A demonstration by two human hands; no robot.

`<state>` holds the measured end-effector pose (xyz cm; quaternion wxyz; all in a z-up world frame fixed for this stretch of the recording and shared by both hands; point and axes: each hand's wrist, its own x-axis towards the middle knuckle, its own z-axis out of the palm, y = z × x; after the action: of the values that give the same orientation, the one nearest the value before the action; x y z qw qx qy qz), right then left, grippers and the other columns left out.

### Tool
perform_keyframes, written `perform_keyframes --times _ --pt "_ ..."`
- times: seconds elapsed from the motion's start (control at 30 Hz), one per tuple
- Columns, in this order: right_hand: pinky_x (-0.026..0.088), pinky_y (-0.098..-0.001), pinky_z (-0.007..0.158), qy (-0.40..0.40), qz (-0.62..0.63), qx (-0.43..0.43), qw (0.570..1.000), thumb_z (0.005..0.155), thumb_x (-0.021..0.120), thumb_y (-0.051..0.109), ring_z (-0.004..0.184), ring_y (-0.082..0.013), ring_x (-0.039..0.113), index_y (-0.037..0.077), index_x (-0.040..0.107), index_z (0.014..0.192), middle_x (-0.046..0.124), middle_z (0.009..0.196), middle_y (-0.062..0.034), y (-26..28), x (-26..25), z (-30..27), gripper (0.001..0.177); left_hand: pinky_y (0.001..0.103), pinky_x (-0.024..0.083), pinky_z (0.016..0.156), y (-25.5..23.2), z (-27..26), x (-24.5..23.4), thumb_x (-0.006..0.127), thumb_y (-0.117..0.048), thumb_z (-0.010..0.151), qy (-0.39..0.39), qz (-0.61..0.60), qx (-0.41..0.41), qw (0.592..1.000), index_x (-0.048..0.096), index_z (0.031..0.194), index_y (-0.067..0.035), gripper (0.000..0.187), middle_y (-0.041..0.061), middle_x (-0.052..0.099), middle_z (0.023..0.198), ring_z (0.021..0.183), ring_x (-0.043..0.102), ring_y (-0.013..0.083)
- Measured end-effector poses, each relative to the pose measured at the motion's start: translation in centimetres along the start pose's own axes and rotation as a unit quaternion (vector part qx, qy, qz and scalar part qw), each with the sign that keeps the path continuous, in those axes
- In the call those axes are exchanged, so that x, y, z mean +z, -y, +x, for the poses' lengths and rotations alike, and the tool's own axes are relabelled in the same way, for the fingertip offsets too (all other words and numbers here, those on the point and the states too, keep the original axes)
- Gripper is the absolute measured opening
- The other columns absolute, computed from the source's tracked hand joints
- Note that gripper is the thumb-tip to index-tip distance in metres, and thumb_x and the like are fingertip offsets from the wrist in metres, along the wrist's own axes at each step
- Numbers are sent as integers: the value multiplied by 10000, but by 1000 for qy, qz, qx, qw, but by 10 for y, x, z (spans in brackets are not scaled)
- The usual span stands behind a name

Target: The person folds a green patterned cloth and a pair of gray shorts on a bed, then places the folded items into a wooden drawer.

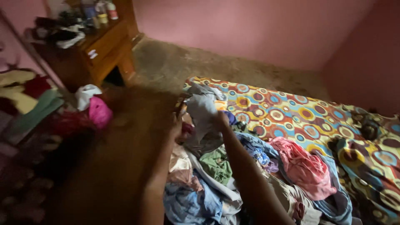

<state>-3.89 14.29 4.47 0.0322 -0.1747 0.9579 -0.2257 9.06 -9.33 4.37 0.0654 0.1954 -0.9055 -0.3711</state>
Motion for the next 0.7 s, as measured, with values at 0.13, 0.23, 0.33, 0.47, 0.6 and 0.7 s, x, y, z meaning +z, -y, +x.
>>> perform_keyframes --times 0.13,0.23,0.33,0.47,0.6,0.7 --pt "554 -475 834 -22 -48 -164 985 746 741 303 986 -390 694 35 689 1098 715 1049 -238 79 -33 37 446 568 343 1146 -40 -26 -116 606 -324 951 -56 99 75 991 337 1490 -123 636 229 313 1572 1448 331 419" --pt "549 -501 817 -50 -70 -310 947 766 692 124 986 -419 684 14 598 1239 694 1075 -257 145 -55 44 494 613 252 1128 -62 -55 -186 756 -247 793 -65 194 135 969 148 1589 -211 1003 194 107 1674 1527 139 404" --pt "558 -497 798 -16 -222 -341 914 725 717 143 944 -419 685 73 639 1116 624 1167 -274 216 -79 30 404 586 292 1087 -72 -78 -241 828 -274 688 -65 250 236 937 244 1522 -156 1025 215 244 1552 1426 249 428" --pt "548 -516 866 -29 -149 -417 896 731 707 133 1043 -404 664 95 641 1106 701 1090 -168 291 -114 -18 382 570 356 1010 -52 -104 -300 844 -262 666 -97 262 284 917 354 1418 -127 908 212 366 1405 1296 363 427" --pt "517 -590 797 11 -172 -296 939 743 711 156 1076 -360 641 214 665 1169 688 1143 -96 370 -132 -72 433 553 420 933 -24 -121 -344 859 -249 644 -130 262 302 907 463 1314 -98 793 209 488 1258 1166 477 425" --pt "529 -523 846 -13 -189 -326 926 702 740 171 1074 -337 653 255 695 1170 697 1156 -70 405 -111 -74 478 541 468 875 -6 -142 -374 871 -240 628 -151 245 312 905 545 1236 -76 709 206 580 1147 1069 562 424"
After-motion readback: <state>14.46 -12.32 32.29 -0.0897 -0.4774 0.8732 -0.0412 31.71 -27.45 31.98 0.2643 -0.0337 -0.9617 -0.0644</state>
